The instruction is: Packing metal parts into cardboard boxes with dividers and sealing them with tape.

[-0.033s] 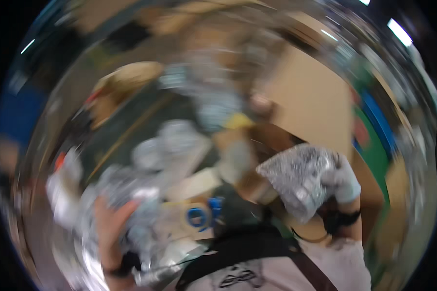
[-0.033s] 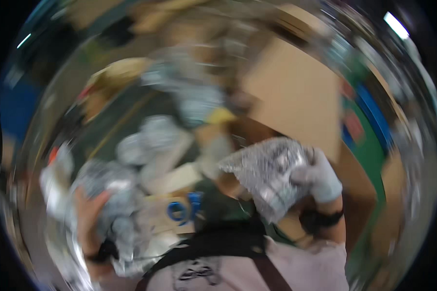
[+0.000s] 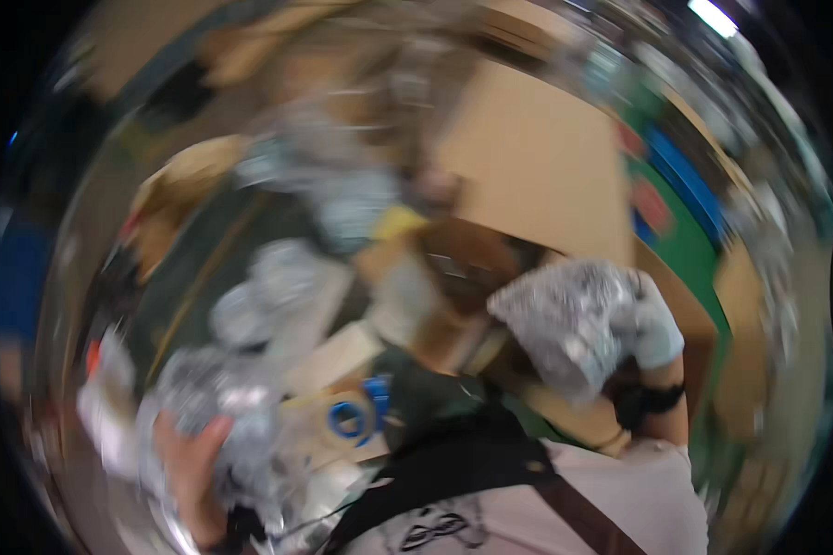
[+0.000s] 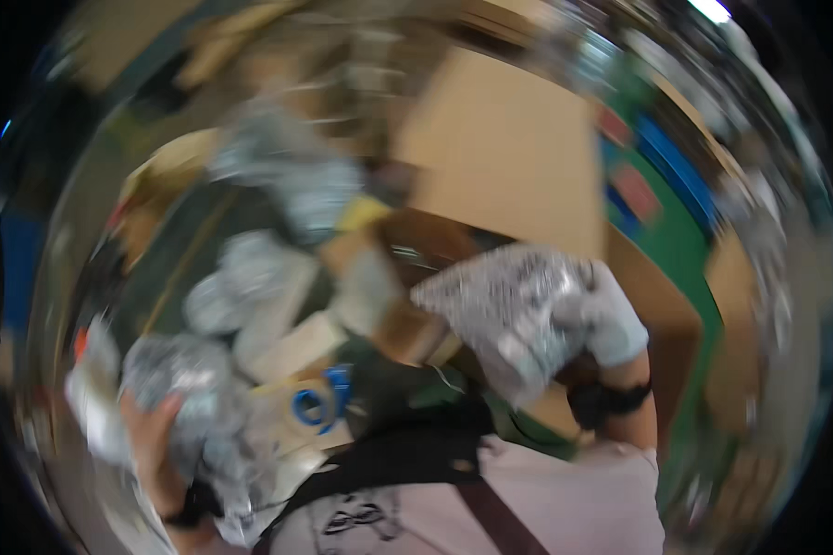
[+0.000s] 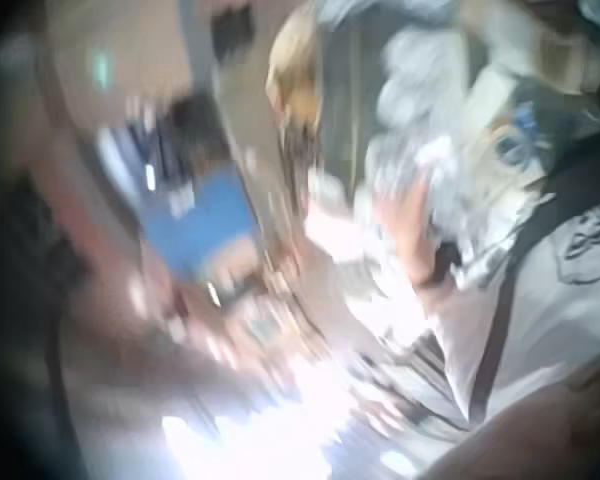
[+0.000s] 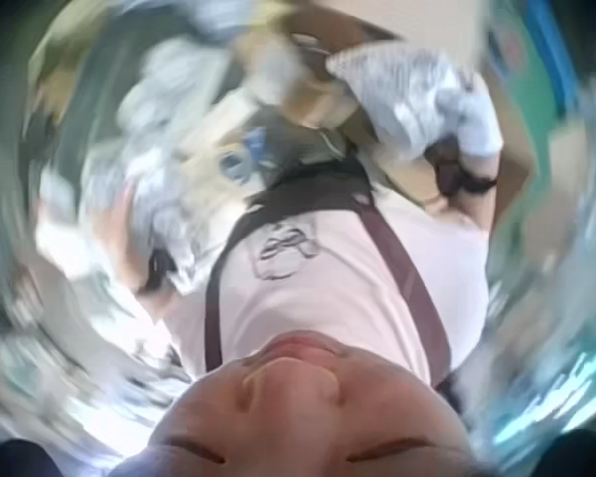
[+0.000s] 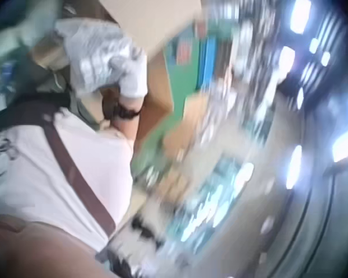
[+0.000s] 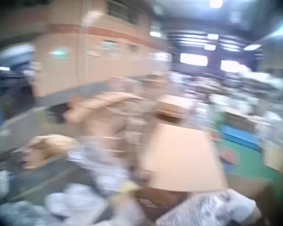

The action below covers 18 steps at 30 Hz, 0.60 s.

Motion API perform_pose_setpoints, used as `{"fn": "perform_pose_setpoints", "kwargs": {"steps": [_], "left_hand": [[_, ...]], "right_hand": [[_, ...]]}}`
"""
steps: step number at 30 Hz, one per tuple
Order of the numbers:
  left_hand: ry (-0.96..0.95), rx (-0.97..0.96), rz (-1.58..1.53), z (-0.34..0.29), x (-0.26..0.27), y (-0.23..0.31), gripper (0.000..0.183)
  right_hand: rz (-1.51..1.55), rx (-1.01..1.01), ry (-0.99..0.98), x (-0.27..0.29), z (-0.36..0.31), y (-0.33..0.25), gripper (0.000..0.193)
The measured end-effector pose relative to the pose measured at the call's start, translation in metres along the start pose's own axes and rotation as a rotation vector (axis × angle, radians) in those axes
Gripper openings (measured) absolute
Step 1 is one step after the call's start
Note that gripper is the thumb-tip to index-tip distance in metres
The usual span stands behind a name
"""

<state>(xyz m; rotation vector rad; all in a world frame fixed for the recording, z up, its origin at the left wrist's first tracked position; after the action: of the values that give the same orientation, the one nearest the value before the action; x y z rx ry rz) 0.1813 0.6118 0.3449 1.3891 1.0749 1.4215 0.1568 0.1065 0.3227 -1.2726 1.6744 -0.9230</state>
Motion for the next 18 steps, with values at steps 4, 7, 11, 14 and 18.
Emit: {"fn": "perform_pose_setpoints", "kwargs": {"steps": [4,7,11,14,18], "left_hand": [[-0.292,-0.021,-0.031,-0.01,-0.139,0.035,0.074],[-0.752,0.05,0.043,-0.039,-0.3,0.062,0.081],[-1.365,-0.631,0.381,-0.109,-0.498,0.109,0.052],[-1.46,-0.835,0.646,-0.156,-0.592,0.086,0.034],[-1.629,-0.91,1.185,-0.202,-0.685,-0.013,0.029]], "right_hand": [[-0.105,0.069,0.605,0.237,-0.121,0.041,0.034],[-0.037,0.052,0.895,0.356,-0.157,0.101,0.033],[-0.792,-0.224,1.093,0.446,-0.118,0.188,0.05],[-1.168,-0.074,1.046,0.411,-0.062,0.187,0.025],[-1.454,0.012,0.75,0.39,0.012,0.204,0.004]]}}
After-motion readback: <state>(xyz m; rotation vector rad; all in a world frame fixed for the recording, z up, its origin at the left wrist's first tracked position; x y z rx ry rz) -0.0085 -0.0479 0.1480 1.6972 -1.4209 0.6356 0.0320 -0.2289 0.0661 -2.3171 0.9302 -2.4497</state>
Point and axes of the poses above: each hand's wrist, its own z-axis towards the middle knuckle, its own x-axis out of the back of the hand, y = z × x, the point moved 10 cm from there along z, towards the middle knuckle, and after that the axes turned 6 degrees about -x, right-handed, at the moved point
